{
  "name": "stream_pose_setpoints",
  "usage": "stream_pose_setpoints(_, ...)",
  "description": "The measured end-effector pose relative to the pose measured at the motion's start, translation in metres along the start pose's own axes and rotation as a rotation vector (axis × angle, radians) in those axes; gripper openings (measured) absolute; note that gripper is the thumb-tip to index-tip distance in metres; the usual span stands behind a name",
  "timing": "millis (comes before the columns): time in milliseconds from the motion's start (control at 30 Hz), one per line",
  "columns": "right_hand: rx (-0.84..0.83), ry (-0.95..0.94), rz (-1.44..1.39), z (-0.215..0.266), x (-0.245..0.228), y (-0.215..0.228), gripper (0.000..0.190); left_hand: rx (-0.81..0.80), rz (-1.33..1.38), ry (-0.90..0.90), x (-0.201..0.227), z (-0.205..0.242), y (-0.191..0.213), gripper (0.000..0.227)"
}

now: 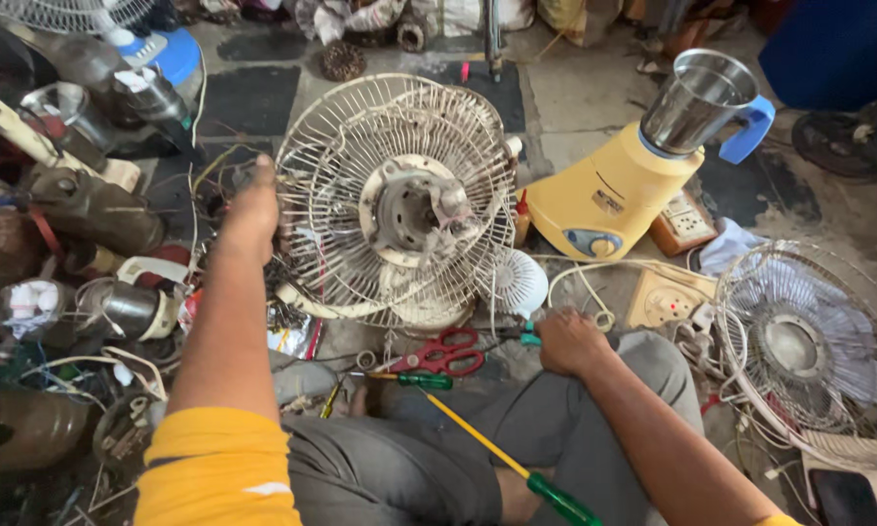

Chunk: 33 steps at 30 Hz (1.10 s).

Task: The person disassembles a fan by removing the blades and unscrewing the motor housing with a screwdriver and pliers to access the internal wiring.

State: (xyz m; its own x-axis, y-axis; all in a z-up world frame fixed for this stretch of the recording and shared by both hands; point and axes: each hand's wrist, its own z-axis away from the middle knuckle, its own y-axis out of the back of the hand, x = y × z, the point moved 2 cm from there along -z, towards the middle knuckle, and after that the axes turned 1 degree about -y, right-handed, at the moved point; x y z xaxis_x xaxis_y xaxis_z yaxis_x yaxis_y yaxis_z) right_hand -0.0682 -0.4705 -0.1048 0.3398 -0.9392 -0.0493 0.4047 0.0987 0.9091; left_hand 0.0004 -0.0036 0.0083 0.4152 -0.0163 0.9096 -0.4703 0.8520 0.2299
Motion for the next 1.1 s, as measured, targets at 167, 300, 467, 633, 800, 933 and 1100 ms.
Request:
stream_pose_setpoints(167, 0.024, 0.002, -0.102, 0.004, -0.003, 0.004, 0.040, 0.067, -0.025, -0.126, -0.015, -0.022, -0.002, 0.087)
stream_pose_setpoints(300, 0.063, 0.031, -0.142, 0.009, -0.005, 0.007, 0.039, 0.104, -0.017, -0.457, -0.024, -0.030, -0.001, 0.082)
stream_pose_setpoints(467, 0.166, 0.053, -0.155, 0.011, -0.005, 0.001, 0.035, 0.004, 0.102, -0.064, -0.034, -0.034, -0.004, 0.085)
stream_pose_setpoints(633, 0.460, 0.190, -0.373, 0.012, -0.012, 0.005, 0.039, 0.064, -0.069, -0.146, -0.035, -0.036, -0.001, 0.100)
stream_pose_setpoints(800, 0.726, 0.002, -0.729, -0.011, -0.016, 0.096, 0.043, 0.095, -0.024, -0.312, -0.026, -0.014, -0.001, 0.084)
stream_pose_setpoints(933, 0.928, 0.133, -0.820, -0.032, -0.040, 0.201, 0.052, 0.281, 0.012, -0.603, -0.012, 0.029, -0.001, 0.067)
stream_pose_setpoints(1100, 0.634, 0.027, -1.362, -0.042, -0.075, 0.243, 0.071, 0.290, -0.110, -0.808, -0.014, 0.094, 0.001, 0.053)
